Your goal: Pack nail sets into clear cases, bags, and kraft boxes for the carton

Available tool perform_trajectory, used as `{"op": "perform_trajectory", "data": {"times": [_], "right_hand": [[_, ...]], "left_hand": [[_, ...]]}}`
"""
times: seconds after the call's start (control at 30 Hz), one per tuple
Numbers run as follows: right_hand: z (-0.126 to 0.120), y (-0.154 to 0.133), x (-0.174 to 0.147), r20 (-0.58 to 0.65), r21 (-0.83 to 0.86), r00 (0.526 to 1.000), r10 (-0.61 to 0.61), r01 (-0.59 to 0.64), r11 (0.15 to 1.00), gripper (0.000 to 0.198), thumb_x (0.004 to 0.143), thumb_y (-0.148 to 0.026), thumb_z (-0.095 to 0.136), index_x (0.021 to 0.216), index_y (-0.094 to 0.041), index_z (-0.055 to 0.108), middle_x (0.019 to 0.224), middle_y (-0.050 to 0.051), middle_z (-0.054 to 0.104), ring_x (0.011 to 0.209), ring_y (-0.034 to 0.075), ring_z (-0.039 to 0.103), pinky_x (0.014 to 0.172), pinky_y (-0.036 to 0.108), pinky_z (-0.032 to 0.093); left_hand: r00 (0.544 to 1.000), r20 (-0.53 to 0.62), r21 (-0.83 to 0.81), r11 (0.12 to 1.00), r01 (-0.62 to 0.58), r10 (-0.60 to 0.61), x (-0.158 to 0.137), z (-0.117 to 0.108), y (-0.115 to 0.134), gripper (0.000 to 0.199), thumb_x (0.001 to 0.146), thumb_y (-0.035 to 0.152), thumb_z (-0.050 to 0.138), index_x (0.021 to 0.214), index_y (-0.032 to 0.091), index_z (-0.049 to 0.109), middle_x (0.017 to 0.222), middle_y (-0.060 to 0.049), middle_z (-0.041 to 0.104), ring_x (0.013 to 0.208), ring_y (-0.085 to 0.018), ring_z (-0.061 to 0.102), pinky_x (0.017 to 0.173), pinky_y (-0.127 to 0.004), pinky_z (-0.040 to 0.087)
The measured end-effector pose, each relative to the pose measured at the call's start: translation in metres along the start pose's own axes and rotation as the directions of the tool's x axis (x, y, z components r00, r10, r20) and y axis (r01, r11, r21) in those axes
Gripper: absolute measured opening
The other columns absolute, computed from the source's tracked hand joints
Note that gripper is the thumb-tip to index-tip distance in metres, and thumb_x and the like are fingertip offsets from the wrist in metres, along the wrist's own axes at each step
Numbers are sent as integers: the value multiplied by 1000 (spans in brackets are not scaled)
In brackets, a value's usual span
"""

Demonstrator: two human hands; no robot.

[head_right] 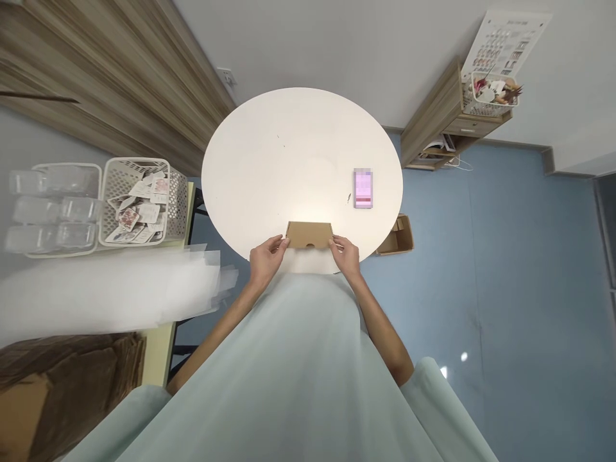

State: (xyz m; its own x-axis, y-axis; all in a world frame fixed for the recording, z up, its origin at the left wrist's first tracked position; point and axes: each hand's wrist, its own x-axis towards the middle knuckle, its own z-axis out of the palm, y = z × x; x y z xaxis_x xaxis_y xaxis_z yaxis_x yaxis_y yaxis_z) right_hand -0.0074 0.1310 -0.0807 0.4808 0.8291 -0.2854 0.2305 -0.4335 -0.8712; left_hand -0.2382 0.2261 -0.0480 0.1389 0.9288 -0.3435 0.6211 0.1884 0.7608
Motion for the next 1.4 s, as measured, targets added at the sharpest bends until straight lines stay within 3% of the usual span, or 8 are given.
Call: {"op": "perform_trajectory", "data": {"times": [0.2, 0.47, 0.73, 0.93, 1.17, 1.4], "right_hand": [[-16, -25, -9, -36, -140, 995, 94, -98, 985, 42, 96, -62, 63, 93, -24, 81, 109, 9, 83, 105, 30, 77, 97, 44, 60], [-16, -10, -10, -31, -95, 991, 131, -134, 986, 42, 94, -62, 66, 102, -23, 78, 114, 10, 81, 102, 27, 76, 92, 39, 60], [-12, 7, -7, -17, -87, 993, 115, -116, 989, 48, 93, -69, 65, 98, -23, 77, 112, 10, 81, 97, 28, 74, 86, 40, 60], [-10, 14, -11, 21, -74, 982, 189, -187, 980, 56, 93, -74, 61, 100, -21, 77, 114, 12, 80, 102, 30, 72, 87, 40, 58], [-8, 11, -7, -26, -10, 994, 107, -107, 994, 53, 93, -70, 64, 107, -20, 77, 118, 12, 79, 98, 27, 71, 87, 40, 59], [-5, 22, -13, -49, 5, 999, 20, -20, 1000, 53, 94, -67, 62, 113, -19, 78, 117, 14, 78, 98, 28, 71, 90, 42, 59]], "left_hand": [[1000, 20, 62, 998, 21, -23, -4, -4, 10, 38, 97, 58, 66, 107, 26, 83, 107, -5, 84, 108, -29, 78, 96, -40, 60], [996, 68, 6, 999, 52, -52, 0, 2, -1, 38, 96, 57, 67, 112, 26, 81, 113, -4, 83, 108, -27, 78, 97, -37, 59], [993, 58, 9, 994, 105, -105, 8, 13, -11, 35, 96, 55, 69, 110, 25, 81, 113, -5, 83, 103, -27, 77, 95, -38, 59], [988, 82, -9, 992, 130, -129, 3, 21, -19, 37, 99, 55, 65, 111, 24, 80, 116, -7, 82, 105, -27, 76, 97, -38, 57], [993, 50, -1, 994, 105, -105, 3, 21, -16, 44, 103, 57, 58, 119, 21, 77, 124, -10, 80, 109, -27, 75, 100, -38, 56], [997, 59, 2, 999, 52, -52, -8, 26, -22, 35, 104, 44, 60, 122, 20, 76, 132, -10, 77, 115, -28, 74, 101, -39, 57]]}}
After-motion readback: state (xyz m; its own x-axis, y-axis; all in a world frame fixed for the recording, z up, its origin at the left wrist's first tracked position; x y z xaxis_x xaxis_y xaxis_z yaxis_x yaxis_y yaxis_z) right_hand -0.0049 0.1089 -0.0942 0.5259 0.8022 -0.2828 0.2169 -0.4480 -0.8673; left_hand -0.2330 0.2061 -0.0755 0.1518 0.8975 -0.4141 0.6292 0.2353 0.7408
